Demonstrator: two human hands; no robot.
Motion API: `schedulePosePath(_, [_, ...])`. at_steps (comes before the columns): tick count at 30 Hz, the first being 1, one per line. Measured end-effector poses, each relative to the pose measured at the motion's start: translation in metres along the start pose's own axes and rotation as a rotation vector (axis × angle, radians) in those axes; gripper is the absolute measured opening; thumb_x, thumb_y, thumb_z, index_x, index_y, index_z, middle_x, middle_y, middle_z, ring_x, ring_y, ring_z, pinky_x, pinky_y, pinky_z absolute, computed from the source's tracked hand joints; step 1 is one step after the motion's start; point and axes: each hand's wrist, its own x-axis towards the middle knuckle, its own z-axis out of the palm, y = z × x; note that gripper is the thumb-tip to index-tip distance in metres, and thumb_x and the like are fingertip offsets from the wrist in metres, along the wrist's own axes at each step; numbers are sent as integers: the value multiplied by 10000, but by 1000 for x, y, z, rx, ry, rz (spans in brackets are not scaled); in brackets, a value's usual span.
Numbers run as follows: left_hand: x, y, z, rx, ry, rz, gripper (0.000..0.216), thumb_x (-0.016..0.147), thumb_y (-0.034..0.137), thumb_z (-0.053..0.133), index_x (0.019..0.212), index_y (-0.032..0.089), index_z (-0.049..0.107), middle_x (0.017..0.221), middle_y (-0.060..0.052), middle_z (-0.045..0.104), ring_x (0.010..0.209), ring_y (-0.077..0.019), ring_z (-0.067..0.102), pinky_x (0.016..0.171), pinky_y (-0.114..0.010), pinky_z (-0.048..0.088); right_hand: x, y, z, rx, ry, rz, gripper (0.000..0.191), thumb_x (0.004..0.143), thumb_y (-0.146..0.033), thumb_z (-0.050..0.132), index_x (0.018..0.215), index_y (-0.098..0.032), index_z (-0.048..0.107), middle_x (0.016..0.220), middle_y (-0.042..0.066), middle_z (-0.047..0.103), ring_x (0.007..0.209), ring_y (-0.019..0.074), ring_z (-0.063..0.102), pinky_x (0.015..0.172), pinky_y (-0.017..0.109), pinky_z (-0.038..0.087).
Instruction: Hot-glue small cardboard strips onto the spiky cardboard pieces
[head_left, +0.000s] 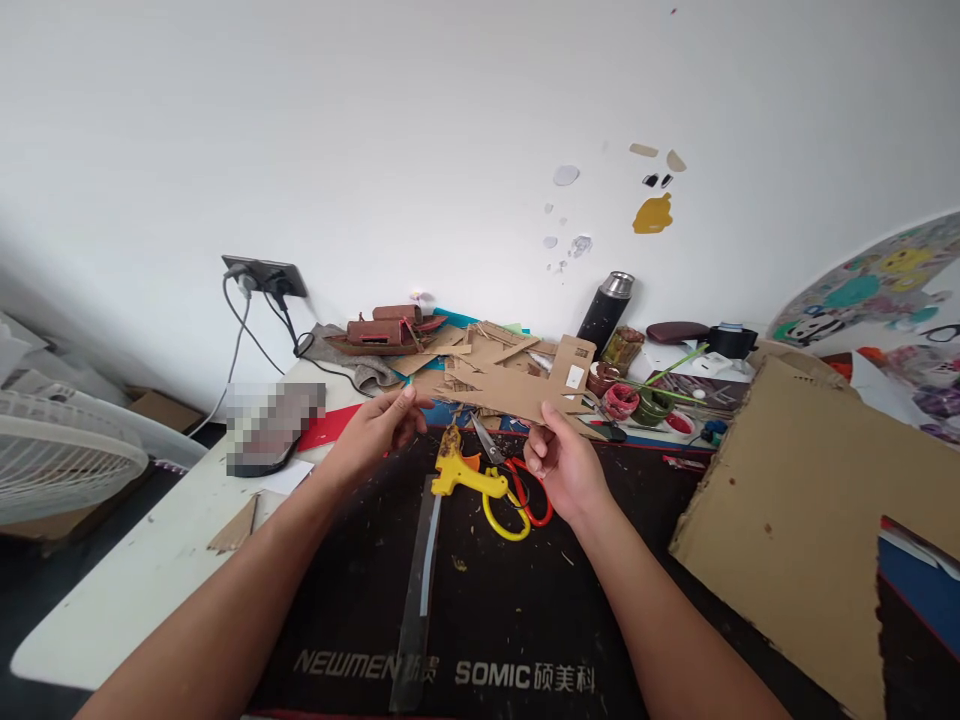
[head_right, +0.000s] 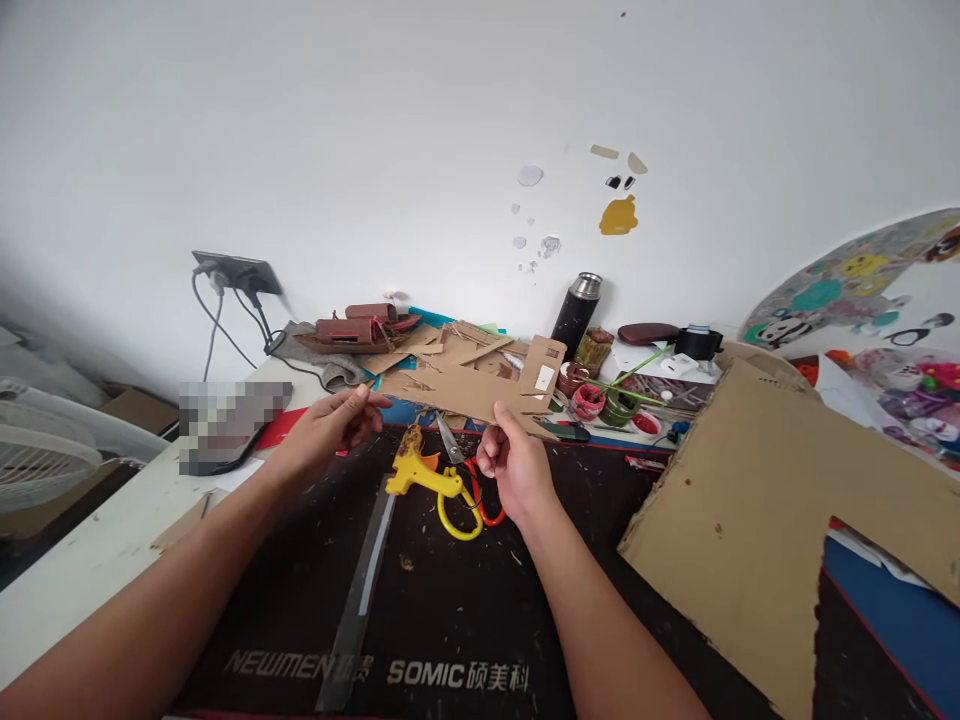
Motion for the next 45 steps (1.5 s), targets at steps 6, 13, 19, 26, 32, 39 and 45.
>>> schedulePosePath(6, [-4,6,4,-165,-119,-118,679,849,838,684,790,167,771,612,-50,603,513,-129,424,474,-270,195,-3,4,1,-98,-12,6,608,764,-614,912,605,-232,468,510,-57,469,417,104,452,411,269,250])
schedulePosePath(13, [-7,10,5,-108,-109,-94,569,816,723,785,633,194,682,482,14,445,482,-118,346,480,-278,192,-5,6,2,-126,-11,-12,566,762,-614,915,653,-234,511,518,-60,485,413,111,468,409,266,239])
schedulePosePath(19, [-7,11,6,-110,-113,-94,486,762,622,860,594,207,670,479,27,421,485,-110,323,485,-280,198,-4,7,2,-140,-14,-4,596,758,-639,905,608,-228,500,515,-55,479,407,105,464,401,263,245])
schedulePosePath(26, [-6,10,7,-143,-124,-90,474,766,589,862,582,206,651,485,30,404,474,-100,307,478,-286,173,-4,6,1,-143,-12,8,607,729,-658,913,590,-222,514,515,-47,490,415,107,478,398,256,247])
schedulePosePath(32, [-7,11,8,-154,-116,-103,484,748,614,867,591,207,659,477,34,392,469,-100,305,476,-281,182,-4,6,1,-136,-17,20,601,748,-634,916,585,-223,508,520,-49,490,420,105,474,394,256,257])
schedulePosePath(39, [-7,12,7,-147,-112,-99,478,757,597,855,592,204,639,488,39,381,472,-97,304,464,-264,188,-4,5,2,-123,-12,26,598,736,-628,925,602,-218,511,518,-53,493,410,99,481,393,242,258])
schedulePosePath(45, [-6,11,6,-141,-134,-109,453,791,547,822,601,198,603,493,52,376,464,-83,299,453,-239,206,-5,4,4,-114,3,32,594,696,-609,950,601,-213,517,511,-57,490,394,97,475,392,240,249])
